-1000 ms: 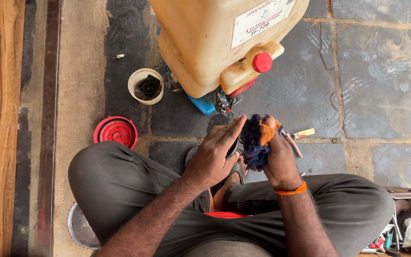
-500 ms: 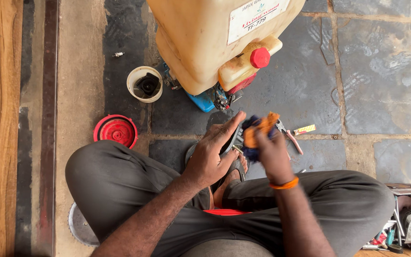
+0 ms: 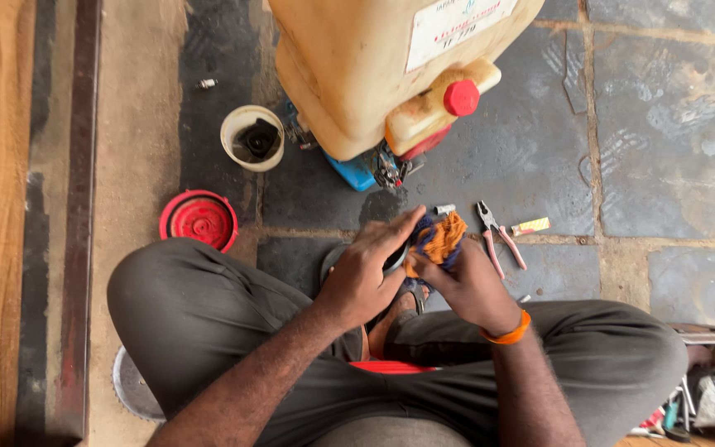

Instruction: The person sits on the floor repairing a knapsack power sprayer. They remove the pump cover, handle and wipe small engine parts with a cloth, reposition the machine, and use a screwdriver to work on the pump assembly near the tank.

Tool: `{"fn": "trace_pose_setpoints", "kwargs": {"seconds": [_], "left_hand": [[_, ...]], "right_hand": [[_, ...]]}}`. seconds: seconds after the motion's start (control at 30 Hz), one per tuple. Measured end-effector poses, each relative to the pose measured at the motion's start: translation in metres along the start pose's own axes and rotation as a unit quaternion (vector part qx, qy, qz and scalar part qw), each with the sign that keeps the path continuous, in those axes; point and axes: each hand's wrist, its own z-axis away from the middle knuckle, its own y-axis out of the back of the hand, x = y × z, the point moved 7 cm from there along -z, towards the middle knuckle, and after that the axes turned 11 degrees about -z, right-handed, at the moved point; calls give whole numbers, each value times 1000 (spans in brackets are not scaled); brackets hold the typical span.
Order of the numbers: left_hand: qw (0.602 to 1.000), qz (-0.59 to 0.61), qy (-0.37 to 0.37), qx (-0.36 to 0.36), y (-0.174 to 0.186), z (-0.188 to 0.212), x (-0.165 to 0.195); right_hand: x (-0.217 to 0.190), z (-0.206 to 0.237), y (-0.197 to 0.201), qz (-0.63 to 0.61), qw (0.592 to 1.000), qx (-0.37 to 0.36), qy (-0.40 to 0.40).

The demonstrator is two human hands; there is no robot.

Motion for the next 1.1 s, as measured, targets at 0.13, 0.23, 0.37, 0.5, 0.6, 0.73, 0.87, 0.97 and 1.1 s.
{"fn": "trace_pose_setpoints", "kwargs": {"seconds": [0.13, 0.23, 0.37, 0.5, 0.6, 0.73, 0.87, 0.97, 1.1], "left_hand": [[1000, -22, -10, 6, -4, -6, -2], [1000, -5, 11, 2, -4, -10, -6], [996, 59, 73, -1, -1, -8, -17], [995, 63, 73, 9, -2, -6, -19], [995, 56, 80, -7, -9, -5, -21], [990, 17, 129, -48, -17, -2, -33], [992, -18, 119, -45, -17, -1, -31], [995, -3, 101, -24, -14, -3, -28], [990, 59, 119, -57, -15, -3, -31]], "right_hand": [[-7, 2, 8, 188, 982, 30, -14], [-17, 3, 17, 339, 939, 60, 4], [-17, 6, 43, 111, 985, 128, -34], [-10, 3, 30, -139, 982, 126, -32], [-12, -4, 0, -11, 996, 87, 15], [1, -11, -16, 162, 986, 25, -23], [-6, -6, -13, 188, 973, 63, 121], [11, 0, -13, 85, 978, 147, 119], [49, -2, -17, -94, 972, 210, 53]]}}
